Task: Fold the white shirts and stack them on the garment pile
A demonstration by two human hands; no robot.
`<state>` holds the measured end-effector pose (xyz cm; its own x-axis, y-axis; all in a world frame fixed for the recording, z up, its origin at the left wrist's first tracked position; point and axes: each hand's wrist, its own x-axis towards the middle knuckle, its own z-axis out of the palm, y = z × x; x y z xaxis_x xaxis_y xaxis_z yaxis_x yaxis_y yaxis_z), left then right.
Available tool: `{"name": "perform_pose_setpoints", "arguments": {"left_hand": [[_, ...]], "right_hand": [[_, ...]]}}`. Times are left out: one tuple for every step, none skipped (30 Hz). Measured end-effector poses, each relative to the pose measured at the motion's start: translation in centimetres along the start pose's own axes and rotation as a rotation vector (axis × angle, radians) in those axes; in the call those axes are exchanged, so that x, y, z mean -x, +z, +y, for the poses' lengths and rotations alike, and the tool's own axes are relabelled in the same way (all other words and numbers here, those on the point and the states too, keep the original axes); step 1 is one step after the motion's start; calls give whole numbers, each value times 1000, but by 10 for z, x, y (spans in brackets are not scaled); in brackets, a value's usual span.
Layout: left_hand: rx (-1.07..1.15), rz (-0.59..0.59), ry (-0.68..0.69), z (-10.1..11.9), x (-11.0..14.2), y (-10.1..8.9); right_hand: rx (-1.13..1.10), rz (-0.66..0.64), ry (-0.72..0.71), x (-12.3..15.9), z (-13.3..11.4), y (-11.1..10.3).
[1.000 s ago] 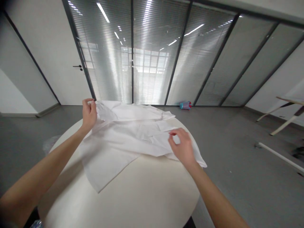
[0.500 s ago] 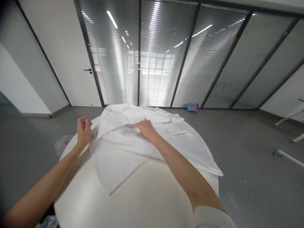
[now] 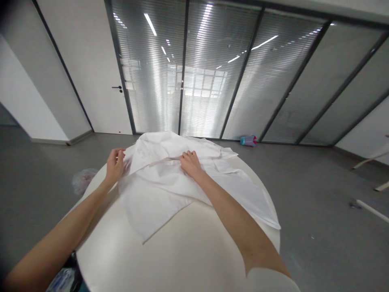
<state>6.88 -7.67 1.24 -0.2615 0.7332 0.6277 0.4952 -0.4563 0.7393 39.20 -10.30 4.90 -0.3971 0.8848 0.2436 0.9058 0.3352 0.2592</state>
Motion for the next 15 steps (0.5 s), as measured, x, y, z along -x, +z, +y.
{"name": "perform_pose_setpoints", "arguments": {"left_hand": [[-4, 2, 8, -1, 0, 0], [-7, 1, 15, -3, -1, 0], [-10, -2, 21, -4, -1, 0], [-12, -9, 24, -5, -2, 0], [-13, -18, 26, -5, -2, 0], [-13, -27, 28, -5, -2, 0], [-13, -35, 31, -5, -2, 1], [-14, -42, 35, -5, -1, 1], [-16, -46, 39, -4, -1, 1], [-19, -50, 42, -3, 0, 1], [-20, -52, 47, -2, 1, 1], [-16, -50, 52, -1, 1, 0], [-8, -43, 56, 0, 1, 0], [1, -28, 62, 2, 1, -1], [8, -7, 70, 5, 0, -2]], "right_hand": [[-5, 24, 9, 1, 2, -5], [-18, 51, 26, 3, 5, -9], [-39, 84, 51, 4, 9, -14], [-67, 128, 83, 5, 13, -20], [-100, 190, 118, 5, 17, -25], [-135, 272, 153, 6, 22, -31], [-171, 376, 184, 6, 27, -38], [-206, 497, 210, 6, 33, -46], [-238, 625, 226, 6, 40, -56], [-266, 750, 231, 7, 47, -68], [-287, 868, 229, 9, 55, -81], [-302, 979, 223, 11, 63, -97], [-311, 1075, 213, 14, 71, -113], [-317, 1163, 205, 18, 80, -130], [-322, 1226, 195, 23, 87, -147]]}}
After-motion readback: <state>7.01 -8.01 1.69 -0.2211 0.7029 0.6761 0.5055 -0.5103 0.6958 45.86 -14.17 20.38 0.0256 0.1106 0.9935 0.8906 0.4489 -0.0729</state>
